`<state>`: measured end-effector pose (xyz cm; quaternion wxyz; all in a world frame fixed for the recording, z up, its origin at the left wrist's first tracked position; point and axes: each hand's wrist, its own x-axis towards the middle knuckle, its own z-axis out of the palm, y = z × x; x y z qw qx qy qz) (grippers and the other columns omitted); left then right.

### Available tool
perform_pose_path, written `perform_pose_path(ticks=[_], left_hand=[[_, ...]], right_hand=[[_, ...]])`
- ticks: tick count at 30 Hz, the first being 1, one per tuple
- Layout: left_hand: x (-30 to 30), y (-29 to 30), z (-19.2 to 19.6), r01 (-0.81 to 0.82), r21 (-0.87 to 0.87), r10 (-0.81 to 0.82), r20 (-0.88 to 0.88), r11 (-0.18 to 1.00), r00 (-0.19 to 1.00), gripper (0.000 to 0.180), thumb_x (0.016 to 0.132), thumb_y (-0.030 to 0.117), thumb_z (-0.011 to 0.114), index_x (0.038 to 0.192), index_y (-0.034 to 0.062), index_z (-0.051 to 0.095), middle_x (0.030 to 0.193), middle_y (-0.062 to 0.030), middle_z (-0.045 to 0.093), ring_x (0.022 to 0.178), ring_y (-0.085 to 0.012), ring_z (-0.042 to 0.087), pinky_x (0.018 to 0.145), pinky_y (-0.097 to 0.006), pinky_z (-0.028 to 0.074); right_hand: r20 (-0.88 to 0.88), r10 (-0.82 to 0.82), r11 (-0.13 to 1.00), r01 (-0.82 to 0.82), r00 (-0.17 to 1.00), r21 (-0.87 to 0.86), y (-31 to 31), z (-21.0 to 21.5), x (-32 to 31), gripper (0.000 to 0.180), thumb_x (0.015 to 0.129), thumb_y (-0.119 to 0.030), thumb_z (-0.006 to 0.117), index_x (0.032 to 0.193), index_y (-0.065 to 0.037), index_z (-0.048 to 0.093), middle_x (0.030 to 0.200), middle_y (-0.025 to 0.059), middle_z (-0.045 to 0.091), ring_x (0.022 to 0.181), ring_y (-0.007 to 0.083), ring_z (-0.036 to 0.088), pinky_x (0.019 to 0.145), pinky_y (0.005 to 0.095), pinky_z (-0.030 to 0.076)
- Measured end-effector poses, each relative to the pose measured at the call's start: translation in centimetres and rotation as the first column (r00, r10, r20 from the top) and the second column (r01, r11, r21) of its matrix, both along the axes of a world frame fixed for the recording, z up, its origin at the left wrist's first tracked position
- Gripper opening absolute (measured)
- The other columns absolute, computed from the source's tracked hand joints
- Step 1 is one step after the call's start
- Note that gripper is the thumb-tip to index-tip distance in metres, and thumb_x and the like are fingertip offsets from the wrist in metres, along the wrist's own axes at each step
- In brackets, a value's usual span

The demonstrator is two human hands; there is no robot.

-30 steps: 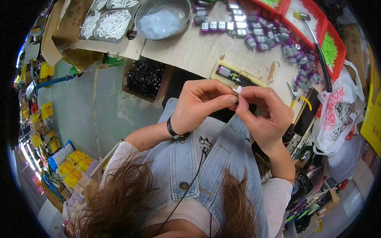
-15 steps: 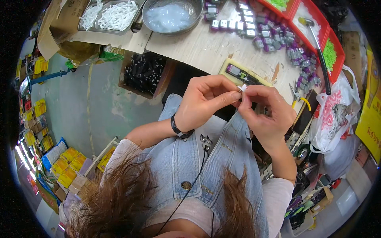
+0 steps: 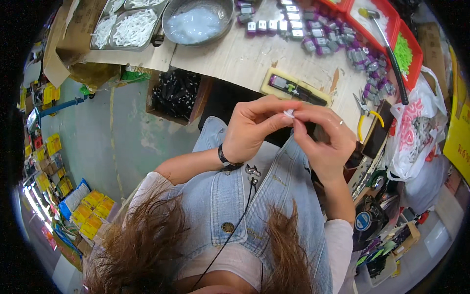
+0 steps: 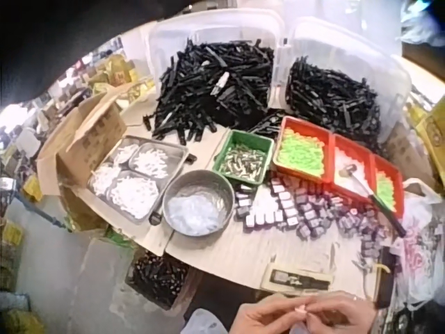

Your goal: Manually assembling small electronic parts into a frame at a factory workstation.

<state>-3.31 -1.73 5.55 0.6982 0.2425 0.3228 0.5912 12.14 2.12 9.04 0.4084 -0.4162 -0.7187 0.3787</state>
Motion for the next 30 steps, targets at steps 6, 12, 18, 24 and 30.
perform_pose_path(ticks=[6, 12, 18, 24, 30], left_hand=[[0.2, 0.3, -0.7, 0.012, 0.18, 0.125, -0.726, 0.984, 0.676, 0.049, 0.08, 0.011, 0.076, 0.127, 0.008, 0.064, 0.115, -0.008, 0.062, 0.106, -0.017, 0.059, 0.085, -0.029, 0.046], [-1.2, 1.8, -3.7, 0.463, 0.449, 0.519, -0.855, 0.764, -0.027, 0.054, 0.08, 0.022, 0.072, 0.131, 0.0081, 0.058, 0.139, -0.0051, 0.053, 0.131, -0.028, 0.045, 0.108, -0.041, 0.034], [-2.0, 2.4, -3.8, 0.648, 0.322, 0.575, -0.788, 0.69, -0.22, 0.06, 0.083, 0.024, 0.067, 0.138, 0.0075, 0.052, 0.144, -0.0066, 0.048, 0.136, -0.026, 0.041, 0.113, -0.042, 0.029], [-2.1, 1.7, -5.2, 0.682, 0.296, 0.586, -0.774, 0.669, -0.24, 0.066, 0.085, 0.028, 0.064, 0.144, 0.0061, 0.043, 0.149, -0.0085, 0.041, 0.14, -0.0251, 0.036, 0.116, -0.043, 0.026], [-7.6, 5.5, -0.8, 0.454, 0.561, 0.656, -0.751, 0.692, -0.072, 0.061, 0.08, 0.018, 0.064, 0.134, -0.0043, 0.047, 0.132, -0.0178, 0.053, 0.124, -0.0336, 0.05, 0.106, -0.046, 0.038]], right_hand=[[0.29, -0.046, 0.98, -0.013, 0.956, 0.199, 1.0, -1.5, 2.1, 0.02, 0.073, 0.009, 0.071, 0.089, 0.001, 0.064, 0.086, 0.0103, 0.068, 0.072, 0.0188, 0.067, 0.068, 0.0273, 0.054], [0.432, 0.069, 0.991, -0.112, 0.899, 0.074, 4.4, -3.1, 2.5, 0.015, 0.076, 0.004, 0.069, 0.088, -0.003, 0.063, 0.081, 0.0096, 0.065, 0.069, 0.0248, 0.067, 0.062, 0.0319, 0.052], [0.532, 0.155, 0.965, -0.243, 0.832, 0.1, 5.6, -3.4, 2.4, 0.013, 0.077, -0.001, 0.071, 0.088, -0.002, 0.064, 0.08, 0.0098, 0.064, 0.067, 0.0282, 0.064, 0.06, 0.0351, 0.051], [0.456, 0.082, 0.993, -0.113, 0.886, 0.039, 4.3, -2.2, 1.9, 0.019, 0.077, -0.003, 0.075, 0.095, -0.003, 0.07, 0.079, 0.0101, 0.065, 0.066, 0.0248, 0.065, 0.059, 0.0333, 0.051], [0.386, -0.035, 0.99, 0.085, 0.922, -0.113, 3.4, -3.0, 0.9, 0.012, 0.078, 0.002, 0.075, 0.089, 0.002, 0.071, 0.071, 0.005, 0.058, 0.056, 0.011, 0.049, 0.053, 0.0241, 0.04]])
